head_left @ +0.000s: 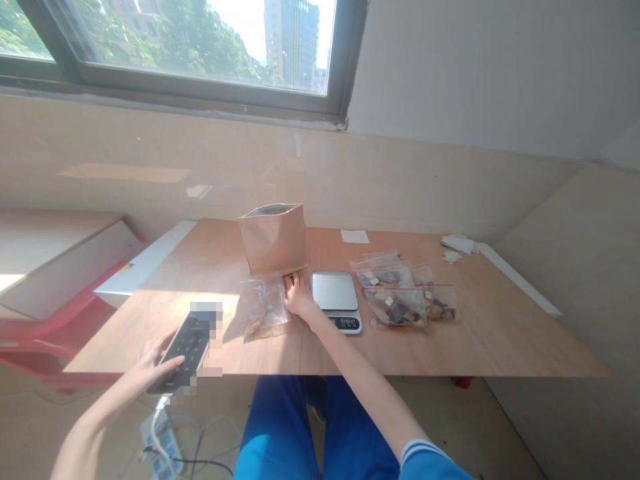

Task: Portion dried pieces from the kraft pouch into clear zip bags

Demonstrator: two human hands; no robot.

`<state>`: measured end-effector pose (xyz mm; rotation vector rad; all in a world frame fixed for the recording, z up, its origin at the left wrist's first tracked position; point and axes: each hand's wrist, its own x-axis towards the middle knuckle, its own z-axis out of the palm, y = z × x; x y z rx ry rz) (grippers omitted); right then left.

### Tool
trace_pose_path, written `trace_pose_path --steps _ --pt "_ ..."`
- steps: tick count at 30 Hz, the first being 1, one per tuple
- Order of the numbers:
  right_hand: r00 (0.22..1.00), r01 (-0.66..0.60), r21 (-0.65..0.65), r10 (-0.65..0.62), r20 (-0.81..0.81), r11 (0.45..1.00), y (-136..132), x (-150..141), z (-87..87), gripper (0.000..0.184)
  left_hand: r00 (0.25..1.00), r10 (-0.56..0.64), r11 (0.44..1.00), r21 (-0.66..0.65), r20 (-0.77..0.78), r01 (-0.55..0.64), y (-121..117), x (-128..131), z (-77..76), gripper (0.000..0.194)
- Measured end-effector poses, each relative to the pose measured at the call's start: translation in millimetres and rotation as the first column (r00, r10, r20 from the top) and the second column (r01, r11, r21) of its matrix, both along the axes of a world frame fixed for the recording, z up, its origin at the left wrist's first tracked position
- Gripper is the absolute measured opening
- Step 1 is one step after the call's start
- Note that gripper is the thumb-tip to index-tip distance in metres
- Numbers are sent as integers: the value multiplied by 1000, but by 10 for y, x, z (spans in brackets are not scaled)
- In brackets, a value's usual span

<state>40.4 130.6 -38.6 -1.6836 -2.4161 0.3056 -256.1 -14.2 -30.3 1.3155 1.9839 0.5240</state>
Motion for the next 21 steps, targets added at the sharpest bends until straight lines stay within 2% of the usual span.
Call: trace_pose_path --steps 2,3,6,8,10,12,16,18,21 --pt "1000 8 9 -8 7 1000 -20 -9 7 43 997 38 999 0 66 -38 27 54 64 79" --pt "1000 18 18 -19 12 1000 -33 -19 4 44 996 80 997 15 49 -80 41 109 109 76" --pt "998 64 52 -65 24 997 -80 -69 -28 44 944 259 955 200 -205 -218 81 414 232 65" --pt "995 95 63 -96 20 994 -111 -110 -58 44 956 236 937 302 -175 -177 112 719 245 60" --pt "992 124 65 -125 12 990 -139 -147 -84 45 986 146 932 346 -83 -109 164 1056 173 57" --pt "988 153 74 -154 9 986 -163 -174 -97 45 990 69 928 372 -121 -19 250 1368 39 54" --pt "983 184 113 -186 1 976 -215 -195 -86 37 945 212 897 434 -250 -87 492 1757 -208 57" --pt "980 194 127 -197 9 973 -244 -194 -73 35 917 263 897 427 -300 -117 603 1827 -251 58" --pt "980 193 125 -198 28 973 -286 -184 -61 34 905 290 906 395 -311 -154 707 1852 -229 56"
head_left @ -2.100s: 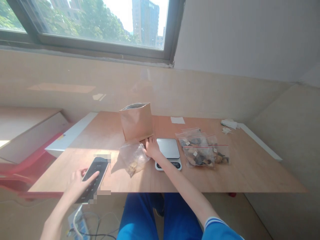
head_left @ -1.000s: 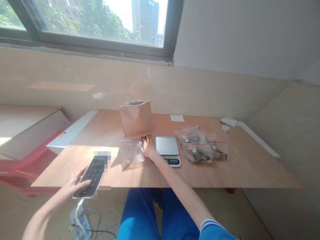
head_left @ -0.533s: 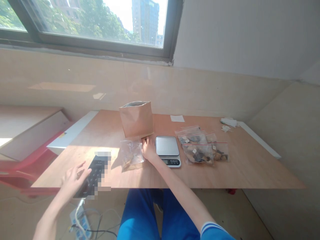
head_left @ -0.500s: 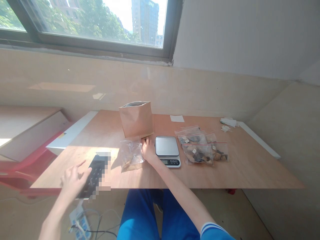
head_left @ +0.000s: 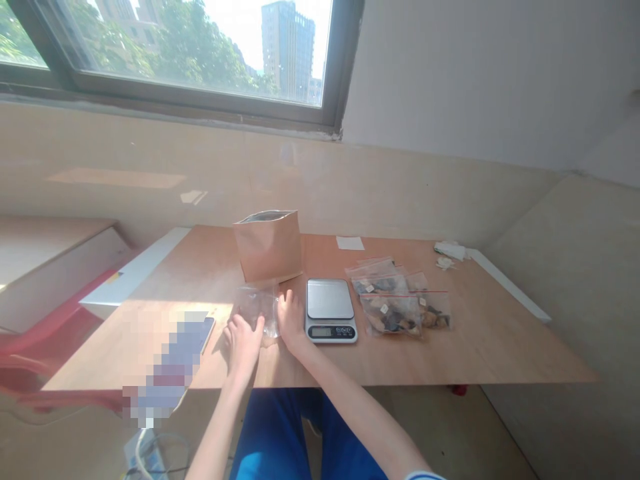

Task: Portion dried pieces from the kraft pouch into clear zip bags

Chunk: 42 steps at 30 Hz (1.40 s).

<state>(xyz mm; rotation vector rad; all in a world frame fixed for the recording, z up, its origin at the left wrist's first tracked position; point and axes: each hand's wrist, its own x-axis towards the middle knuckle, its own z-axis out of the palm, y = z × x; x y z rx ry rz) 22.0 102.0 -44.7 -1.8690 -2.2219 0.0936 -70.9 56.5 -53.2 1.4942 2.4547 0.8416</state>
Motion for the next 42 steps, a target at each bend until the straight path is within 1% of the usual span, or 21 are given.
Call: trace_pose_path --steps 4,6,8,10,11,13,14,15,16,17,18,20,22,24,27,31,33,35,37,40,42 --pt "996 11 -52 -16 -83 999 -28 28 9 26 996 25 1000 14 89 -26 37 8 50 50" --pt "991 28 -73 -38 -128 997 -19 51 40 22 993 51 999 15 104 -52 32 19 55 47" --pt "986 34 -75 -45 -161 997 12 83 117 21 992 58 998 25 113 -61 18 35 51 44" --pt "979 18 -70 -32 -201 997 75 122 264 25 991 54 997 41 124 -59 -2 50 47 42" --pt "972 0 -54 -13 -233 999 120 141 369 29 990 50 997 47 130 -56 -12 57 45 41" --pt "946 -44 22 48 -321 999 241 167 643 36 989 41 997 52 141 -48 -35 66 46 40" --pt "897 -65 124 113 -428 990 317 169 809 37 989 36 998 52 146 -44 -47 67 49 39" --pt "836 -63 240 182 -518 969 403 162 988 38 988 31 998 51 151 -39 -59 67 52 39" --pt "777 -52 343 254 -576 938 499 145 1172 39 988 25 998 51 155 -33 -70 66 55 38" --pt "724 -50 418 321 -610 907 602 117 1354 39 987 20 998 50 158 -29 -81 64 58 38" --pt "688 -53 477 378 -619 877 712 80 1524 39 987 16 998 49 162 -24 -90 62 58 37" --pt "666 -40 561 441 -601 827 940 -12 1798 37 985 -7 999 53 171 -2 -101 57 50 37" --pt "686 -48 594 459 -565 803 1157 -105 1950 36 983 -32 998 58 179 22 -100 53 25 37" --pt "721 -92 581 457 -522 809 1328 -177 1980 38 981 -74 996 64 180 63 -89 49 -9 36" --pt "766 -171 525 448 -462 834 1448 -223 1881 40 971 -151 987 82 183 138 -74 44 -52 35" --pt "841 -232 444 408 -356 865 1406 -221 1733 38 934 -277 954 184 226 238 -81 41 -72 36" --pt "861 -228 423 384 -333 877 1368 -223 1717 37 925 -297 948 192 237 255 -80 42 -78 37" --pt "872 -190 394 339 -352 899 1356 -238 1737 35 924 -298 949 179 240 259 -70 47 -83 38" --pt "865 -116 372 278 -418 921 1379 -265 1778 37 929 -290 953 162 231 257 -58 55 -83 38" --pt "805 23 370 202 -558 929 1459 -314 1832 44 942 -262 963 120 209 241 -56 68 -65 36" --pt "774 75 373 182 -606 925 1515 -341 1838 48 945 -253 966 103 207 236 -67 72 -51 36"
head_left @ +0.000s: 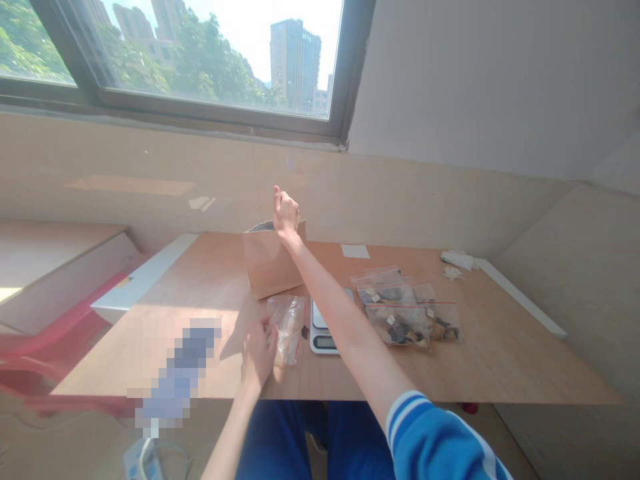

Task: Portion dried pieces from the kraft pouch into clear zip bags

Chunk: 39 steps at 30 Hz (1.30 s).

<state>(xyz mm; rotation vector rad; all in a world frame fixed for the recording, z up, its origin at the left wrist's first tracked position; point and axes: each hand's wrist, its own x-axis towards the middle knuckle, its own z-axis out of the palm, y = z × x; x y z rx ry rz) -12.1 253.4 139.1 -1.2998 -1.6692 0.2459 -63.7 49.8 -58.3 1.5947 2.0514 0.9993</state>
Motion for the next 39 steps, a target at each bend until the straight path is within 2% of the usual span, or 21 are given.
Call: trace_pose_path --steps 3,6,11,13,16,18,20,22,25,28,30,34,36,39 --pt "999 -1 16 0 49 1000 47 -23 -42 46 1000 -2 1000 18 29 2 -10 -6 -9 38" --pt "985 -46 22 41 170 999 40 -28 -102 40 998 -22 998 66 60 18 12 -24 -53 37" --pt "906 -141 67 102 412 988 -92 28 -146 37 1000 -16 999 29 2 16 54 -37 -75 34" --pt "896 -183 83 131 424 980 -213 110 -163 34 1000 0 1000 9 -29 0 41 -26 -55 33" --pt "948 -196 152 147 283 969 -521 332 -273 23 994 33 999 32 -100 -30 0 0 -30 35" --pt "977 -186 162 164 138 969 -809 530 -448 18 989 51 998 35 -141 -46 -20 12 -24 36" --pt "955 -289 74 283 86 954 -1130 728 -708 18 987 61 998 12 -149 -60 -22 17 -21 35" --pt "946 -309 -51 312 90 950 -1433 887 -1008 18 987 83 996 -5 -135 -85 -15 15 -11 32" --pt "860 -285 -211 347 374 935 -1763 1000 -1396 17 986 136 991 -5 -91 -137 -14 8 31 29" --pt "696 -180 -254 306 649 950 -1924 986 -1594 18 977 215 976 -29 5 -215 -33 9 101 30" --pt "639 -145 -263 294 711 954 -1971 956 -1633 23 967 244 968 -75 71 -239 -49 15 144 31" --pt "633 -153 -285 315 707 946 -1974 952 -1617 29 950 263 961 -129 168 -243 -68 9 167 32" --pt "679 -193 -328 367 636 925 -1908 984 -1561 29 934 278 960 -107 224 -261 -66 -15 140 32" --pt "782 -346 -422 506 365 838 -1686 1033 -1332 25 904 296 954 -54 309 -294 -51 -63 72 34"
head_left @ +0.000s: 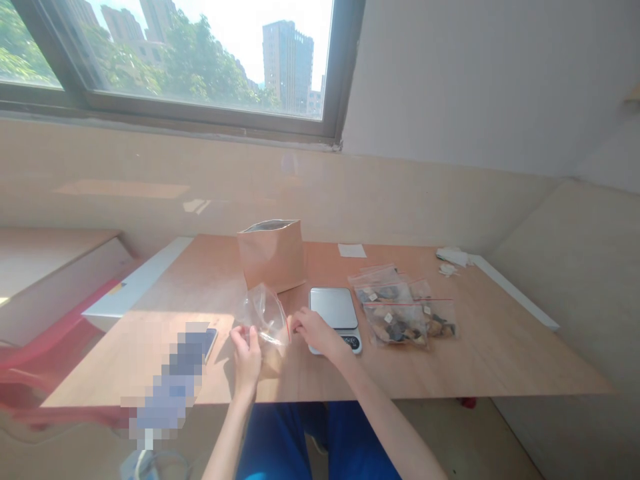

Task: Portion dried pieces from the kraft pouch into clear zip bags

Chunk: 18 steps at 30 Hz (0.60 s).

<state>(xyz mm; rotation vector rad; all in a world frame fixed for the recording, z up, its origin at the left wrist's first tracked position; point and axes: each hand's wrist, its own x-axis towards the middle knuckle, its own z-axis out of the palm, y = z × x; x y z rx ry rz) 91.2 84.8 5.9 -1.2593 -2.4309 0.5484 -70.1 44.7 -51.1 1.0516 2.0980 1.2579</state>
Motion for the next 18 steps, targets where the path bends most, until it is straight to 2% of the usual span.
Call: trace_pose_path --steps 1,3,6,9,11,13,16,18 --pt "995 -7 -39 3 -104 999 106 5 124 24 1000 9 1000 17 17 -9 6 -15 -21 34" --pt "958 27 -1 -27 -284 1000 355 -18 427 22 999 17 999 33 47 -18 13 -35 -48 35" --pt "865 148 175 -42 -500 973 760 -152 895 16 995 8 998 65 95 -14 11 -41 -41 34" --pt "815 223 312 -1 -579 923 1109 -370 1173 18 989 -6 996 91 147 -8 -1 -33 -10 34" --pt "840 201 334 14 -543 921 1277 -513 1206 20 983 -10 995 102 184 -9 -5 -30 -6 37" --pt "886 161 321 6 -463 933 1389 -618 1157 22 976 -17 993 117 215 -9 -3 -33 -23 40" --pt "929 145 295 -27 -370 944 1468 -671 1075 24 981 -14 994 111 193 -7 4 -48 -61 43" --pt "941 125 282 -24 -337 951 1463 -643 1086 25 988 -27 994 113 149 10 1 -59 -72 42"
